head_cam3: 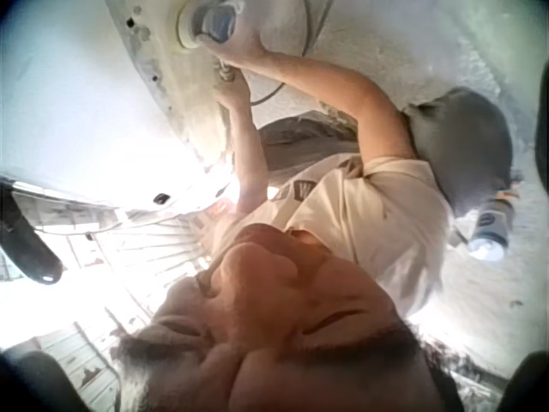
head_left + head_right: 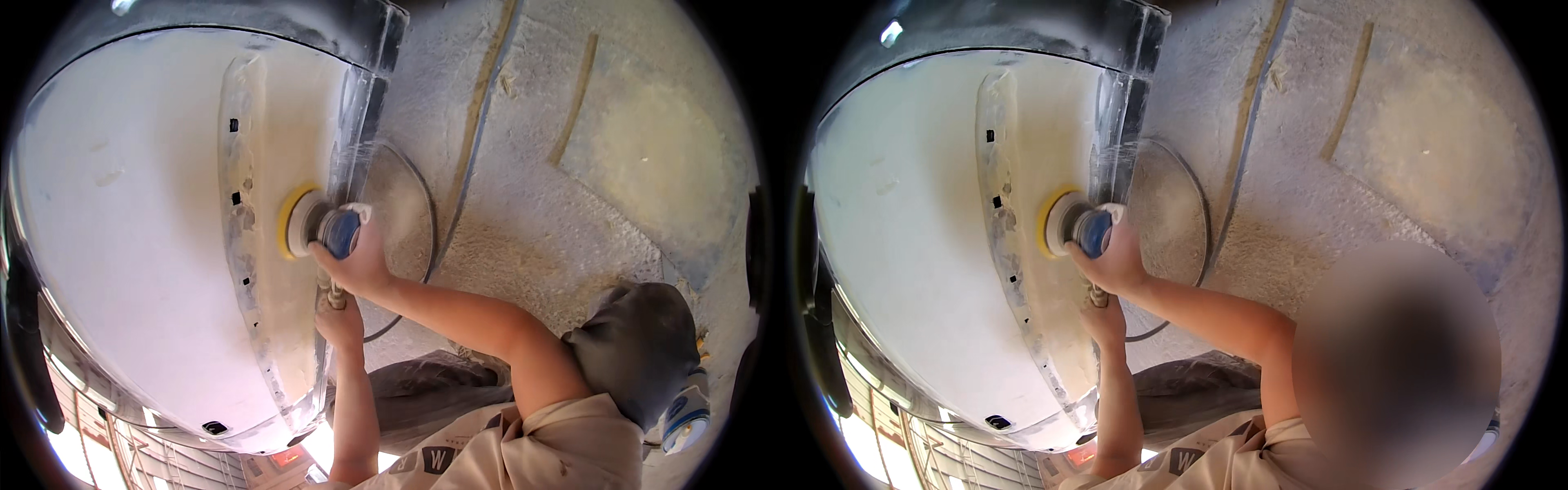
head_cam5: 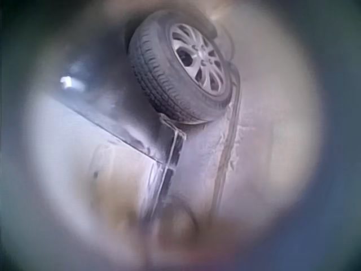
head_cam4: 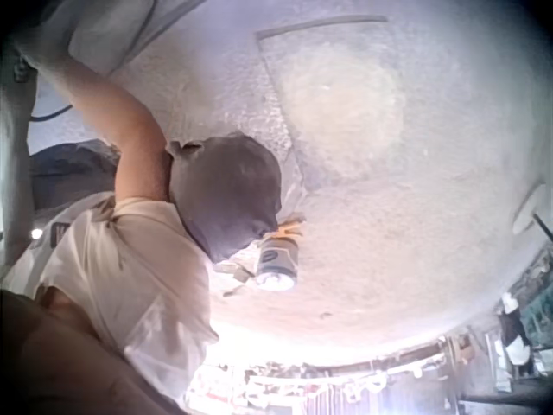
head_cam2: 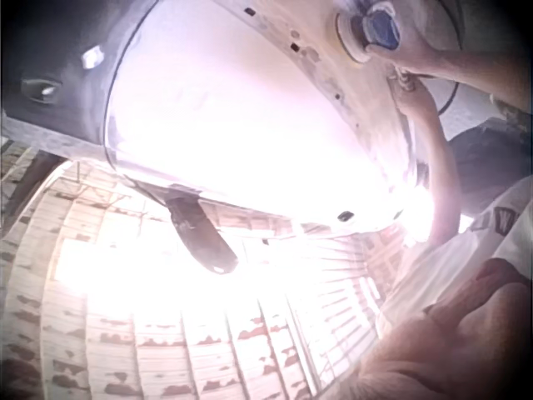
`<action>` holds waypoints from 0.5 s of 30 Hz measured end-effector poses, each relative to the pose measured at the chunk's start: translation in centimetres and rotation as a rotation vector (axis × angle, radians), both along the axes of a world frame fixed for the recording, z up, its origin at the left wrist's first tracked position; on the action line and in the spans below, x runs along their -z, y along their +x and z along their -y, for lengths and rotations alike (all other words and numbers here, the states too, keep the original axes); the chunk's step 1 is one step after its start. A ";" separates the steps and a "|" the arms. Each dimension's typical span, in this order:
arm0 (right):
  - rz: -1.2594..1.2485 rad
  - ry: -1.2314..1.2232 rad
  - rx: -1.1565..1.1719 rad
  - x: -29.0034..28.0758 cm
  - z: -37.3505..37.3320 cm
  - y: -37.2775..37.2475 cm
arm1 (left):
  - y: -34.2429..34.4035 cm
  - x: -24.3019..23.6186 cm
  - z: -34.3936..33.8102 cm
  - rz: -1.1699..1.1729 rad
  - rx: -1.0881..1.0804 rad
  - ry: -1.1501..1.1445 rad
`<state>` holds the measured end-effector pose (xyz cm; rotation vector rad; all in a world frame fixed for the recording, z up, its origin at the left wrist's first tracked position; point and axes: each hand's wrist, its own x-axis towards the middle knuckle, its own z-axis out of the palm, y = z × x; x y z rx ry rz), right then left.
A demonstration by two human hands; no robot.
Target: The person uses a handheld electric sander to smooth the surface of a white car door. They move the sander across the door panel and around the door handle area, occasionally touching the surface with their left hand.
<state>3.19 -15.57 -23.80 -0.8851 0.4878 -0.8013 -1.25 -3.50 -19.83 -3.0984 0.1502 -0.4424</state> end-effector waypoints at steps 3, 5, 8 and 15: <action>0.037 0.142 -0.070 -0.7 1.0 0.2 | 0.7 -0.4 1.7 0.035 0.067 0.019; 0.129 0.243 0.026 -1.1 4.0 2.4 | 2.7 -1.5 4.6 0.024 0.080 0.110; 0.039 0.389 -0.180 -2.1 8.5 2.7 | 4.5 -2.3 7.6 -0.062 0.080 0.133; -0.014 0.026 -0.196 0.7 -1.0 -1.0 | 0.7 2.6 -1.5 0.032 0.126 -0.161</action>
